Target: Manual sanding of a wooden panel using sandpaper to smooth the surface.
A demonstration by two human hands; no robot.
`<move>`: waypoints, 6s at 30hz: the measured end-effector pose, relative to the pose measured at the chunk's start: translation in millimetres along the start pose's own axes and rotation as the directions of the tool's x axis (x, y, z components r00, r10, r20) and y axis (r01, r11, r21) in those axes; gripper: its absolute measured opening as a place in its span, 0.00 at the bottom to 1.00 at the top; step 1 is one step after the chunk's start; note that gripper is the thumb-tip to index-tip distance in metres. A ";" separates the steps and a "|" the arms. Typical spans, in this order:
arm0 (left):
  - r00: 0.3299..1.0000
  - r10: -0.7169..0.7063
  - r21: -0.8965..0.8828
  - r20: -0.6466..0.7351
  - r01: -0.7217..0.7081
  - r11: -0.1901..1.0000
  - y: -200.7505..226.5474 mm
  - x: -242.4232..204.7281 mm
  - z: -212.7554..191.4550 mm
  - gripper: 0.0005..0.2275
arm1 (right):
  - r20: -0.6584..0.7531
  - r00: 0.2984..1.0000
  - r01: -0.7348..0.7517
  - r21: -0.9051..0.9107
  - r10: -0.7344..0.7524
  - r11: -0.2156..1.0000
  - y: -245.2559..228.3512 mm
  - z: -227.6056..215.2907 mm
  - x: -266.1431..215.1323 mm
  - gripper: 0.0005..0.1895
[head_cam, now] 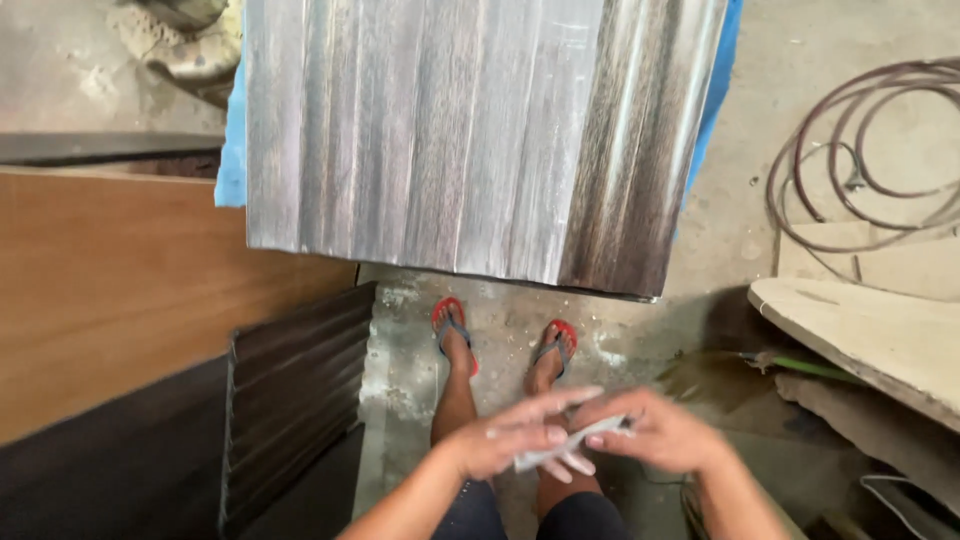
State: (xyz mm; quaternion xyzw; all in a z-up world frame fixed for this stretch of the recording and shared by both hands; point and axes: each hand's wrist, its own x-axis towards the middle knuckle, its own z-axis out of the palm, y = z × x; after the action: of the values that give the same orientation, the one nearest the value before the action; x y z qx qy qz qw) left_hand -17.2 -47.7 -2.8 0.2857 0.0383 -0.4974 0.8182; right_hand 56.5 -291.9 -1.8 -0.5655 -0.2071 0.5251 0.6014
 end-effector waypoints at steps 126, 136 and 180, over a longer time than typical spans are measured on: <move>0.499 0.820 0.670 -0.281 0.713 -0.205 22.1 48.1 0.6 0.27 | -0.592 0.638 -0.492 -0.805 -0.493 0.330 -62.5 -171.5 164.7 0.37; 0.517 0.801 0.584 -0.303 0.765 -0.273 30.2 62.3 -11.6 0.31 | -0.599 0.637 -0.507 -0.800 -0.486 0.322 -62.4 -171.1 165.6 0.37; 0.619 0.765 0.719 -0.179 0.613 -0.328 93.3 103.6 -48.9 0.46 | -0.584 0.638 -0.488 -0.811 -0.502 0.324 -56.6 -175.4 165.5 0.39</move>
State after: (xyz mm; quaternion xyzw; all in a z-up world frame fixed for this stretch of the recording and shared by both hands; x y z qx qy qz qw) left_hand 123.7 -73.2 -39.5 0.9899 -0.0664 -0.0260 0.1224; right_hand 286.9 -219.0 -56.3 -0.9641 -0.1960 0.0002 0.1789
